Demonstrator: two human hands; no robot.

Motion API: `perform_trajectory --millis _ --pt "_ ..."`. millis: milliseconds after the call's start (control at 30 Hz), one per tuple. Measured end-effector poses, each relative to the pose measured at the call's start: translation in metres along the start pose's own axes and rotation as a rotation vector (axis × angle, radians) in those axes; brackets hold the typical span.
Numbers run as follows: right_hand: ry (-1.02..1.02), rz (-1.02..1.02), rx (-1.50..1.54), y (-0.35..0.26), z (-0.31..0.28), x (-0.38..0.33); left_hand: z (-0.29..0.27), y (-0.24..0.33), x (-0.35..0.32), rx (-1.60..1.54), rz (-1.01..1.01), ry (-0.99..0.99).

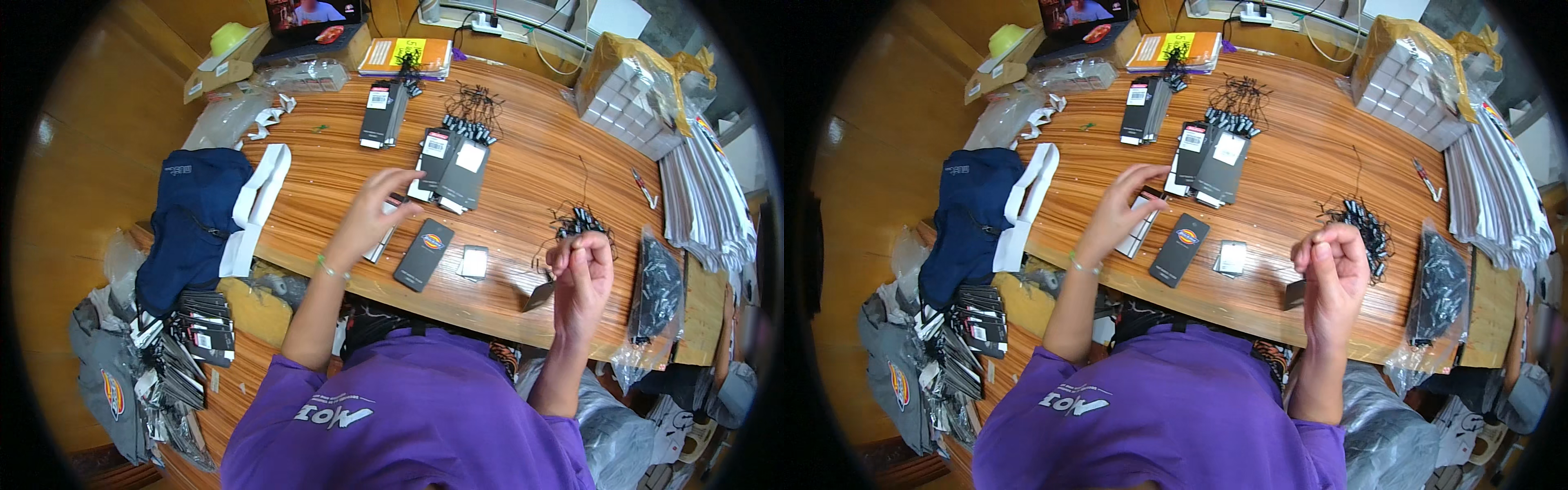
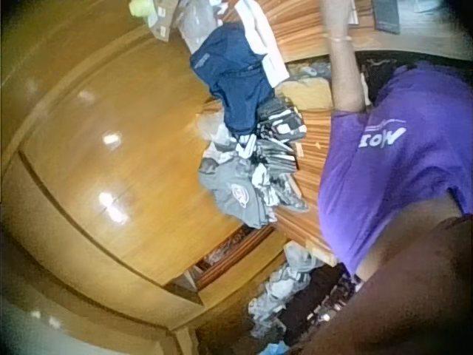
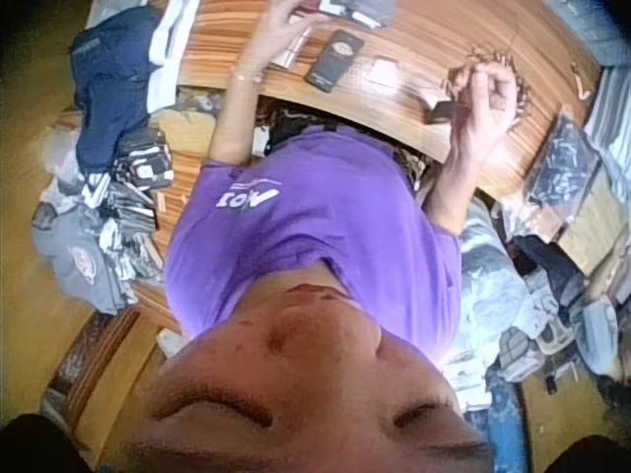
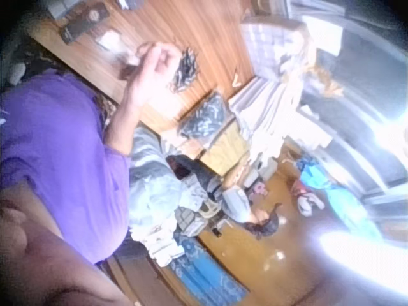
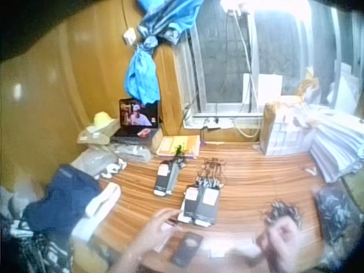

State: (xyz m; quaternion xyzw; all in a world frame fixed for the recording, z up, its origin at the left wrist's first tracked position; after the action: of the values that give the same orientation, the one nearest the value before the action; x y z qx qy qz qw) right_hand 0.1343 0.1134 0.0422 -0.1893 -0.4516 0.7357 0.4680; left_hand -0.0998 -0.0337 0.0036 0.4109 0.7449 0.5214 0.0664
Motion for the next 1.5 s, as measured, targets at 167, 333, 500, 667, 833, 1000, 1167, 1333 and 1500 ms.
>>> perform_trajectory --millis 167,333,500,667,833,1000,1167,1333,1500 --pt "0.068 0.033 -0.208 0.002 -0.015 -0.003 -0.022 -0.062 0.009 0.274 -0.012 -0.225" --pt "0.060 0.085 -0.279 -0.001 -0.020 -0.004 -0.022 -0.069 0.013 0.259 -0.092 -0.276" --pt "0.035 0.087 -0.317 0.002 -0.020 -0.003 -0.025 -0.051 0.001 0.328 0.120 -0.026" --pt "0.008 0.068 -0.311 0.004 -0.014 -0.004 -0.032 -0.035 -0.015 -0.029 -0.268 0.127" --pt "-0.032 0.018 -0.371 0.016 0.007 -0.013 0.003 0.043 -0.028 -0.286 -0.173 0.156" --pt "-0.084 -0.415 -0.771 0.022 0.031 -0.016 0.052 0.072 -0.034 -0.209 -0.053 0.074" --pt "-0.033 -0.599 -0.820 0.021 0.026 -0.017 0.063 0.086 -0.036 -0.275 -0.058 0.066" --pt "-0.012 -0.649 -0.818 0.020 0.023 -0.018 0.065 0.090 -0.036 -0.318 -0.075 0.046" --pt "0.031 -0.530 -0.704 0.024 0.019 -0.017 0.063 0.097 -0.034 -0.307 -0.023 -0.017"
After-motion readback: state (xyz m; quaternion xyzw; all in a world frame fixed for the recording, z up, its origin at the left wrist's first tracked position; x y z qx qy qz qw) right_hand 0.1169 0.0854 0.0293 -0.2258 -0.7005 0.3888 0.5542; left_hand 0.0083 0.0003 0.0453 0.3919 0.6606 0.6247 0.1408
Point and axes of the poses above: each hand's wrist, its own x-axis towards the middle knuckle, its own z-axis out of the palm, y = z × x, the point moved 4 cm from there along x, towards the middle knuckle, and after that the axes turned 14 degrees about y, right-handed, at the moved point
